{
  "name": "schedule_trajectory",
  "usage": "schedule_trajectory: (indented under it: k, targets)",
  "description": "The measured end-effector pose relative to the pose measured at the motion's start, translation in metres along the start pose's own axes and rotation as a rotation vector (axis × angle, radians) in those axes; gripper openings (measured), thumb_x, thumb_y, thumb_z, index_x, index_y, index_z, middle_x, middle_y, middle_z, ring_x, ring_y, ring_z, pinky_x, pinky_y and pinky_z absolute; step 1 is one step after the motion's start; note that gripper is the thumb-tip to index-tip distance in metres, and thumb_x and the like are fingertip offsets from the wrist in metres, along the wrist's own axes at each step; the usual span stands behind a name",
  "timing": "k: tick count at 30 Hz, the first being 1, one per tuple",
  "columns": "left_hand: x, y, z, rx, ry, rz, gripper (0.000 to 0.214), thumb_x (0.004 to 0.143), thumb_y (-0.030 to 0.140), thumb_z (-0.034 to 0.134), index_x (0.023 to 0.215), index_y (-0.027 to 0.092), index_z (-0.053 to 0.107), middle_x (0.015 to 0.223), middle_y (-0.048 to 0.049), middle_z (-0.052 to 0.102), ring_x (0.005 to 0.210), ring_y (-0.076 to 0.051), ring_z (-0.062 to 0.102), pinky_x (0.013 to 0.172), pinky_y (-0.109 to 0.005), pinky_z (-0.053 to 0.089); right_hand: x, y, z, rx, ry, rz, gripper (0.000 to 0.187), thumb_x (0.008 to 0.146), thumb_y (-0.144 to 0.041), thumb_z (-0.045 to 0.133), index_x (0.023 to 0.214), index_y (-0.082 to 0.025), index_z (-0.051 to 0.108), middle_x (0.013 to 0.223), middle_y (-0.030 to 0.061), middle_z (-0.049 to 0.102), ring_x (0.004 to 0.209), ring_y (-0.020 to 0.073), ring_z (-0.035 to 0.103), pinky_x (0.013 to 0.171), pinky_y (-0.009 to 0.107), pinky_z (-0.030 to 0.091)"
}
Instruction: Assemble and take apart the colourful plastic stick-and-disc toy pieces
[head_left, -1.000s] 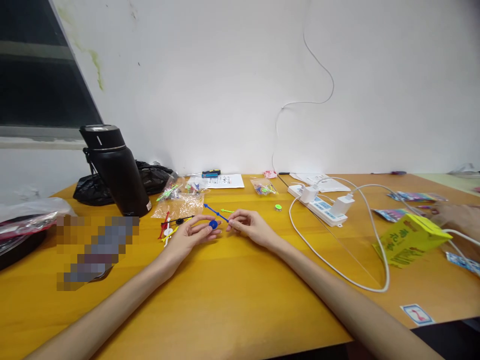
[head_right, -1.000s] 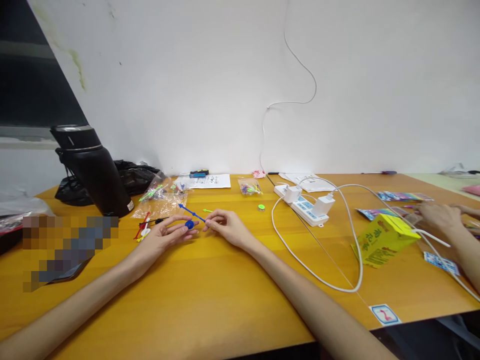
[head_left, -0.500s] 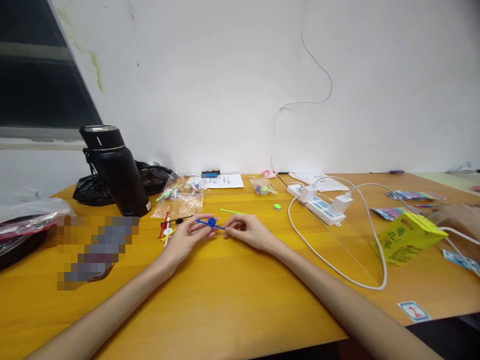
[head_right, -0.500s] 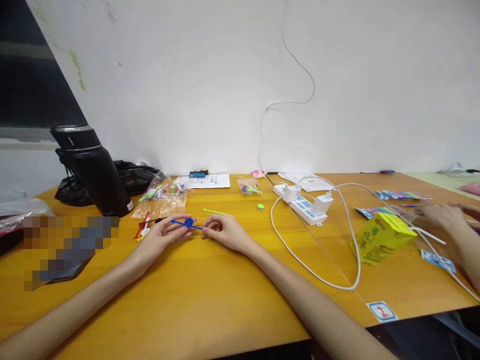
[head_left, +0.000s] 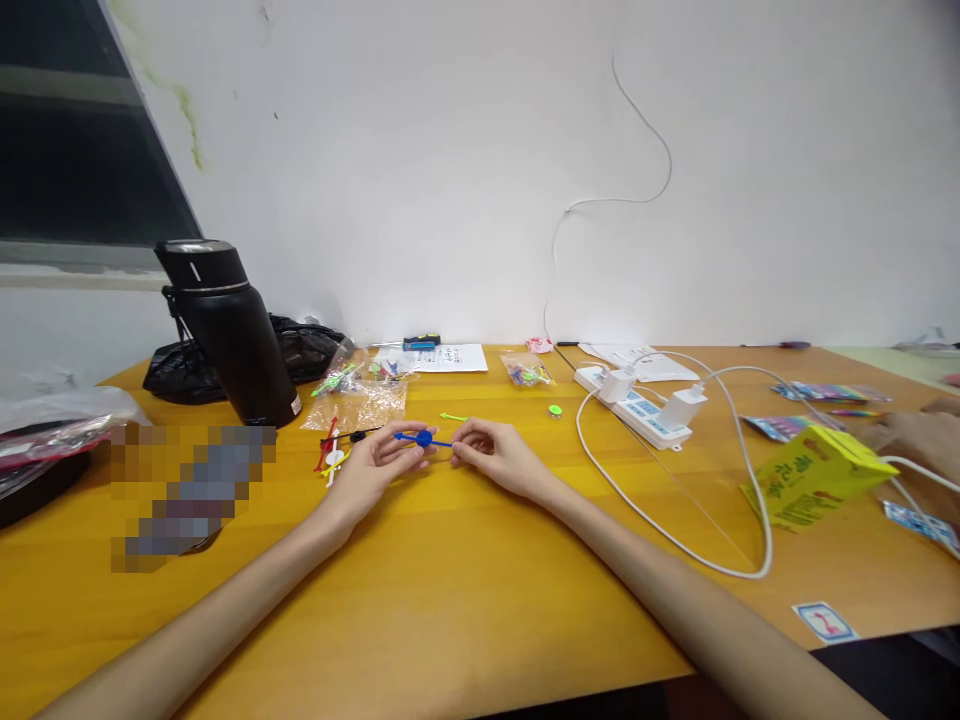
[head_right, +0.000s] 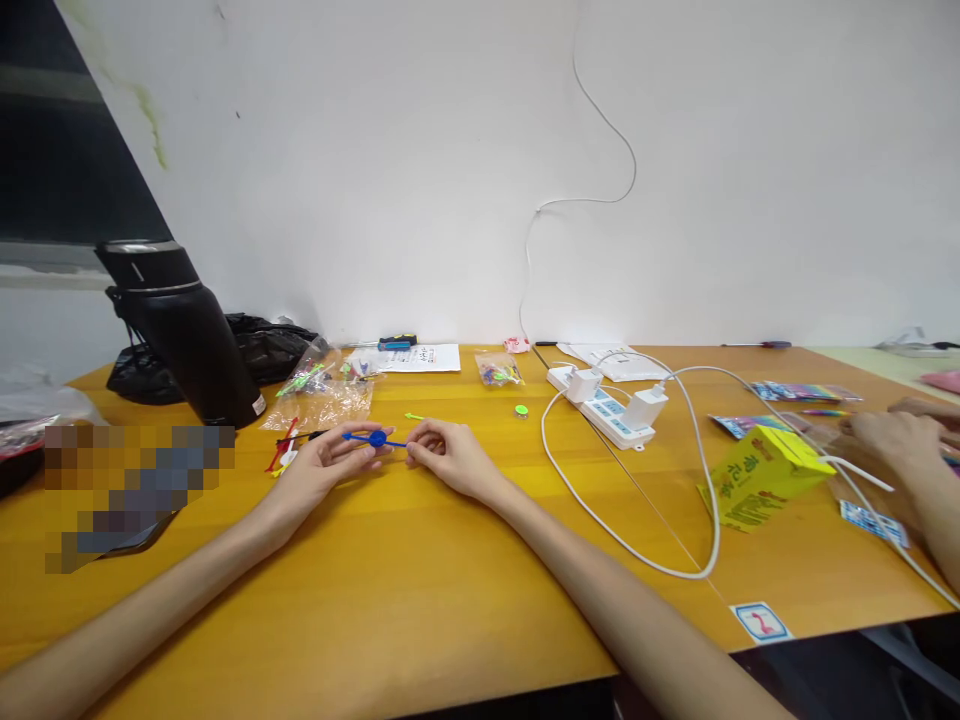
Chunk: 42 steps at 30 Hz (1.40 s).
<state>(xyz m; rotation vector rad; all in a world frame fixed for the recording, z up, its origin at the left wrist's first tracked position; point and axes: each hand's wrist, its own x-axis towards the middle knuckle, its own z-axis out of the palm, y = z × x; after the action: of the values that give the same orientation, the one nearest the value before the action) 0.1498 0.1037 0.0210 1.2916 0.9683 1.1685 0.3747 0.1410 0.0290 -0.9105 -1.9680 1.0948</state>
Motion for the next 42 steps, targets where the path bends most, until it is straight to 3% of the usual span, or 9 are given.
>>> schedule_trajectory:
  k: [5,10,18,23,29,36,42]
  targets:
    - [-0.003,0.005,0.003,0.033,0.007,-0.028,0.049,0.080,0.042,0.078,0.121,0.019,0.062,0.122,-0.0114,0.074,0.109,-0.028,0.072,0.102,-0.044,0.057,0.001,0.000,0.003,-0.068,0.050,-0.006,0.019,0.090,-0.034,0.063,0.093,-0.016,0.066,0.083,0.0063,0.074,0.074,0.0164,0.067,0.069,0.027,0.051]
    - [-0.003,0.005,0.003,0.052,-0.017,0.030,0.045,0.079,0.044,0.078,0.114,0.020,0.064,0.136,-0.0129,0.066,0.118,-0.030,0.068,0.097,-0.043,0.059,0.000,-0.001,0.004,-0.169,0.108,-0.043,0.013,0.089,-0.029,0.062,0.087,-0.017,0.065,0.076,0.0022,0.068,0.064,0.0127,0.058,0.060,0.024,0.045]
    - [-0.003,0.003,0.001,0.138,-0.030,0.119,0.039,0.082,0.040,0.076,0.113,0.021,0.062,0.132,-0.0130,0.069,0.124,-0.028,0.064,0.104,-0.042,0.053,-0.004,-0.005,0.005,-0.391,0.114,-0.170,0.008,0.092,-0.027,0.060,0.093,-0.020,0.064,0.076,0.0005,0.067,0.063,0.0123,0.057,0.060,0.024,0.041]
    - [-0.003,0.006,-0.001,0.133,-0.002,0.131,0.042,0.084,0.040,0.076,0.119,0.022,0.059,0.123,-0.0120,0.074,0.123,-0.026,0.066,0.108,-0.043,0.049,-0.006,-0.008,0.006,-0.442,0.083,-0.192,0.006,0.093,-0.026,0.059,0.093,-0.021,0.062,0.076,-0.0001,0.065,0.065,0.0123,0.057,0.061,0.023,0.040]
    - [-0.004,0.013,-0.001,0.211,0.011,0.097,0.034,0.080,0.041,0.078,0.105,0.022,0.065,0.119,-0.0103,0.076,0.117,-0.027,0.068,0.105,-0.042,0.051,-0.008,-0.012,0.005,-0.439,0.051,-0.182,0.005,0.093,-0.025,0.059,0.093,-0.021,0.062,0.074,-0.0008,0.064,0.065,0.0126,0.057,0.060,0.023,0.039]
    - [-0.005,0.012,0.000,0.108,-0.005,0.088,0.041,0.079,0.042,0.080,0.107,0.023,0.058,0.117,-0.0114,0.077,0.119,-0.029,0.069,0.106,-0.046,0.050,-0.008,-0.010,0.005,-0.435,0.027,-0.177,0.006,0.093,-0.026,0.059,0.093,-0.022,0.062,0.072,-0.0013,0.064,0.063,0.0130,0.057,0.060,0.023,0.040]
    - [-0.004,0.013,0.004,0.033,-0.006,0.136,0.038,0.082,0.042,0.076,0.104,0.023,0.051,0.118,-0.0114,0.076,0.117,-0.028,0.069,0.100,-0.045,0.054,-0.010,-0.015,0.009,-0.412,-0.131,-0.239,0.009,0.095,-0.028,0.059,0.095,-0.021,0.065,0.079,-0.0002,0.067,0.068,0.0132,0.059,0.065,0.024,0.043]
